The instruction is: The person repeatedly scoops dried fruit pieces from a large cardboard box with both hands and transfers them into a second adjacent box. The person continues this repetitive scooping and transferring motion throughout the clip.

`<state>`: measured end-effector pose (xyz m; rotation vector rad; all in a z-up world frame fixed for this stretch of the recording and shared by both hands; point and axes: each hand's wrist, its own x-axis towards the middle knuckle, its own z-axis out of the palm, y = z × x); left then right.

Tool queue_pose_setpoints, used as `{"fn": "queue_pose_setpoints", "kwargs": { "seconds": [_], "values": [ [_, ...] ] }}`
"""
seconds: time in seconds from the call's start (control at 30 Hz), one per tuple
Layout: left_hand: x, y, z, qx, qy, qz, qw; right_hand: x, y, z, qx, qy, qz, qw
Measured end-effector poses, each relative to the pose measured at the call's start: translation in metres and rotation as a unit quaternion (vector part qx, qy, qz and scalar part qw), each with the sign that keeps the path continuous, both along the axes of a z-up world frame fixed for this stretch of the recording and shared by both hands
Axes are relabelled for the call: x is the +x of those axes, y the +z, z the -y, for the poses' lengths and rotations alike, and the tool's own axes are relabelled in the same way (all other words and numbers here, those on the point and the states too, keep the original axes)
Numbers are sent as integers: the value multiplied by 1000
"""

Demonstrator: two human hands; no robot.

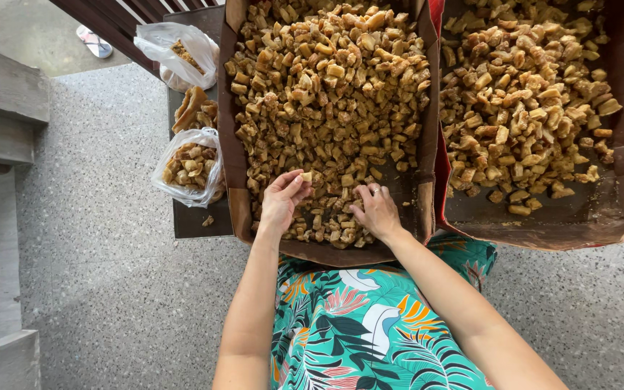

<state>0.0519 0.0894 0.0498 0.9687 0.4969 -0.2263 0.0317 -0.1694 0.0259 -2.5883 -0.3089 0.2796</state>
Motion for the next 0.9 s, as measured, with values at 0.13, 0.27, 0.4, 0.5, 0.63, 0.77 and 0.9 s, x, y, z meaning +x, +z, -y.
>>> {"fn": "queue_pose_setpoints", "kwargs": {
  "seconds": [0.13,0.27,0.4,0.5,0.63,0.77,0.9],
  "values": [
    [-6,6,-7,47,38,17,998,2,-4,5,57,22,-7,998],
    [-16,20,-45,335,93,54,936,2,-15,7,130,-9,22,991],
    [-5,24,-127,459,182,6,870,4,-23,11,164,-26,19,986],
    [14,20,-177,537,170,-70,823,6,-21,11,168,-31,16,985],
    [29,18,-193,605,175,29,776,6,-13,9,196,-59,-14,979],
    [41,15,-150,579,84,72,808,11,-11,10,254,-130,-93,954],
    [55,-3,-87,574,-99,58,811,19,-16,14,430,-207,-183,860]
  ]
}}
